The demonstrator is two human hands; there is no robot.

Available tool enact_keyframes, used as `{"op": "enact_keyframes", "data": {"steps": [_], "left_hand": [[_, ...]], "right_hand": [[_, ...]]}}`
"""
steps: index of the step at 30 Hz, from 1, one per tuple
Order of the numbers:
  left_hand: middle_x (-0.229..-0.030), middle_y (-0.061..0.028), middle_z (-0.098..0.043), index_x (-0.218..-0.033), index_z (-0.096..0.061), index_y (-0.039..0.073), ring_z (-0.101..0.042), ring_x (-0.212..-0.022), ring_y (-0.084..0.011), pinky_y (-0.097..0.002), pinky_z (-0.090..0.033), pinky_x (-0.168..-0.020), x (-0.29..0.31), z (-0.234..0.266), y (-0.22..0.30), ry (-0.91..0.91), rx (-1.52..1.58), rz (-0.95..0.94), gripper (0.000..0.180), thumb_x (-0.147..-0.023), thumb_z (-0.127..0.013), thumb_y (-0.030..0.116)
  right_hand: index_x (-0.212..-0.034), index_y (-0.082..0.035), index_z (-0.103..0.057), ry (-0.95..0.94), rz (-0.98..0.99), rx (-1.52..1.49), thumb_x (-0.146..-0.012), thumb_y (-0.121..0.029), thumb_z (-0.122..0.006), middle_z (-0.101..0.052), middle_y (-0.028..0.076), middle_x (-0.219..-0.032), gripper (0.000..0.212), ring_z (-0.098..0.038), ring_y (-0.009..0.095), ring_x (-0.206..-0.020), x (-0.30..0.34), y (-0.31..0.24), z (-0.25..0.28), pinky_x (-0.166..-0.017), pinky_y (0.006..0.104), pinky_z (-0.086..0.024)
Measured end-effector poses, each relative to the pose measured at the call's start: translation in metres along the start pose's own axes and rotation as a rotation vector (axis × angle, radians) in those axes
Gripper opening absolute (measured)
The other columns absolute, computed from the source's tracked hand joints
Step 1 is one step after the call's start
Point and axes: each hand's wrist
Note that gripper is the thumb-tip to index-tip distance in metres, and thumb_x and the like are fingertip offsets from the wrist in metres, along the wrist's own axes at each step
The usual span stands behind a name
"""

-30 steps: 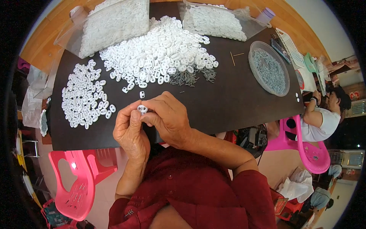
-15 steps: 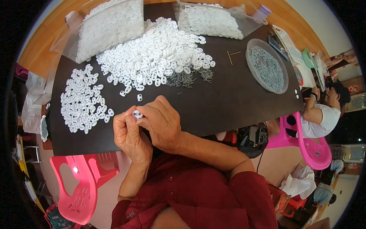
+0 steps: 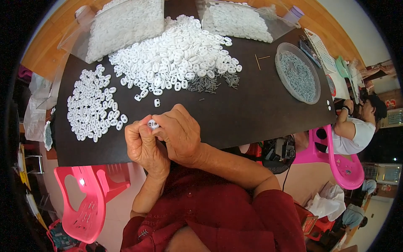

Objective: Manually assembling small white plastic components by inserting tiny metal pins.

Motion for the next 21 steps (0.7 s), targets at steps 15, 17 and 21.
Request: {"op": "enact_keyframes", "data": {"steps": [15,17,21], "left_hand": [[-0.097,-0.0083,-0.061,-0.117,-0.053,-0.005,-0.055,-0.076,-0.0085,-0.0215,-0.045,-0.068,0.000,-0.001,0.020,-0.159,-0.114,0.131,0.027,-0.094,-0.048,0.009],[-0.094,-0.0107,-0.062,-0.118,-0.051,-0.004,-0.056,-0.073,-0.0101,-0.0218,-0.045,-0.064,-0.002,-0.002,0.022,-0.164,-0.085,0.168,0.030,-0.093,-0.051,0.012],[-0.090,-0.0119,-0.063,-0.116,-0.052,-0.004,-0.056,-0.069,-0.0106,-0.0213,-0.044,-0.061,-0.013,0.019,0.026,-0.116,-0.161,0.122,0.028,-0.091,-0.054,0.009]], "right_hand": [[-0.091,0.000,-0.062,-0.035,-0.128,-0.050,-0.075,0.002,-0.062,-0.062,0.010,-0.082,0.016,-0.054,0.022,-0.064,-0.018,0.002,0.026,-0.057,0.0311,-0.043],[-0.090,0.000,-0.062,-0.070,-0.040,0.095,-0.075,0.003,-0.062,-0.061,0.010,-0.082,0.015,-0.053,0.021,-0.064,-0.032,0.013,0.048,-0.057,0.0303,-0.043],[-0.091,-0.001,-0.063,0.047,-0.015,0.477,-0.078,0.001,-0.063,-0.061,0.008,-0.080,0.012,-0.057,0.015,-0.068,-0.085,0.055,0.098,-0.062,0.0253,-0.045]]}}
Point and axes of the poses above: each hand's wrist, its own x-axis away from the middle knuckle, its own z-axis out of the back of the hand, y = z × x
